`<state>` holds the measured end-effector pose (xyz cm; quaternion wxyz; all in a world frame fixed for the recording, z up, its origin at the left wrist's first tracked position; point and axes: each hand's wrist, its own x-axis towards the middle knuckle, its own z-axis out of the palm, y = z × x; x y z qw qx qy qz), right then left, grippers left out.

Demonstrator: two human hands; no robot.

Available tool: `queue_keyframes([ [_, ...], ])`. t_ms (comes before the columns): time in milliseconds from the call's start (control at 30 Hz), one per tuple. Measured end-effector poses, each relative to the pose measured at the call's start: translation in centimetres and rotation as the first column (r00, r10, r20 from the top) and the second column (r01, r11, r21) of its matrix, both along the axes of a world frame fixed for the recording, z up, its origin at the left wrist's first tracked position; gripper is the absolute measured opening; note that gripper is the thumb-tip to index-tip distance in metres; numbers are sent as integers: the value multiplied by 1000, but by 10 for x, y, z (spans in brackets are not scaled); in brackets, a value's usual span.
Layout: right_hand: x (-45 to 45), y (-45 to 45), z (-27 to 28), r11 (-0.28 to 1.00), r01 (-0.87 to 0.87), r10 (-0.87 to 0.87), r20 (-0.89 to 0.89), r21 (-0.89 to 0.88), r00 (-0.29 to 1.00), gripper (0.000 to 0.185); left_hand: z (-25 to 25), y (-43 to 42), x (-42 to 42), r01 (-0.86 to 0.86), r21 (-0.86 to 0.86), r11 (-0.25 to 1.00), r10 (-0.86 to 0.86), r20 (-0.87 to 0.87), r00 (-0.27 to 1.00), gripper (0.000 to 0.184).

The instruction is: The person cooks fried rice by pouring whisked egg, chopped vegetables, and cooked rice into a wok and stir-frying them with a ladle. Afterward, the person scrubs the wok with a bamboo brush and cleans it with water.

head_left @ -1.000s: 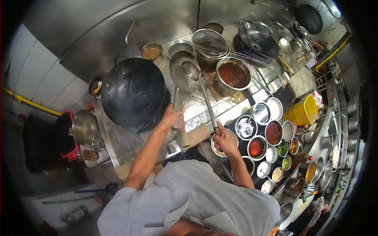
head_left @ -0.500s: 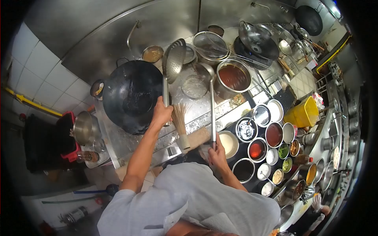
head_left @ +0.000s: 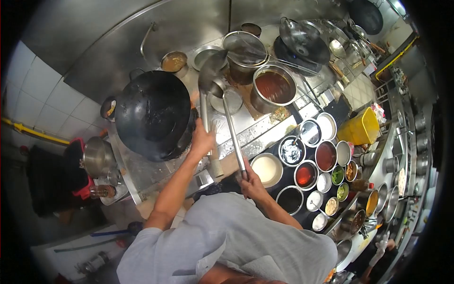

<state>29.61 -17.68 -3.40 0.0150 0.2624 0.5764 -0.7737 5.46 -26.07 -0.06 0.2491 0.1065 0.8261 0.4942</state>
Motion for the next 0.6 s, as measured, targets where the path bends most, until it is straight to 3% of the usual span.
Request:
queue_keyframes([
  [100, -3, 8, 5, 999, 25, -24, -12, 33, 1000, 81, -40, 0, -8, 2, 134, 991, -7, 34, 999, 41],
  [167, -4, 15, 13, 997, 59, -59, -5, 55, 998, 81, -56, 1, -9, -75, 343, 936, -55, 354, 934, 35],
  [200, -5, 22, 16, 994, 83, -84, 10, 75, 996, 81, -65, 4, -11, -84, 346, 934, -47, 353, 934, 35],
  [267, -6, 38, -2, 987, 90, -88, -16, 135, 996, 81, -86, 10, -11, -294, 515, 805, -138, 644, 752, 31],
  [300, -8, 47, -5, 979, 44, -44, -3, 201, 999, 81, -98, 13, -9, -302, 548, 780, -178, 657, 732, 29],
  [333, -9, 56, -10, 964, -4, 0, 12, 265, 1000, 81, -111, 16, -8, -312, 550, 775, -175, 660, 731, 29],
  [367, -11, 65, -25, 943, -40, 30, 37, 330, 999, 81, -123, 20, -8, -378, 586, 717, -243, 719, 651, 30],
  [433, -28, 71, -24, 946, -30, 23, 25, 324, 999, 81, -163, 26, -7, -498, 595, 632, -365, 794, 486, 34],
  [467, -39, 74, -23, 947, -25, 20, 21, 319, 1000, 81, -176, 28, -4, -508, 593, 625, -360, 796, 486, 34],
  [533, -64, 78, -20, 956, -4, 2, 6, 294, 1000, 81, -198, 31, 5, -495, 561, 663, -375, 822, 430, 33],
  [567, -79, 81, -18, 962, 13, -12, -6, 272, 1000, 81, -209, 32, 9, -442, 446, 778, -261, 870, 419, 31],
  [600, -94, 86, -19, 963, 15, -9, -25, 268, 1000, 81, -200, 32, 16, -454, 445, 772, -254, 871, 421, 31],
])
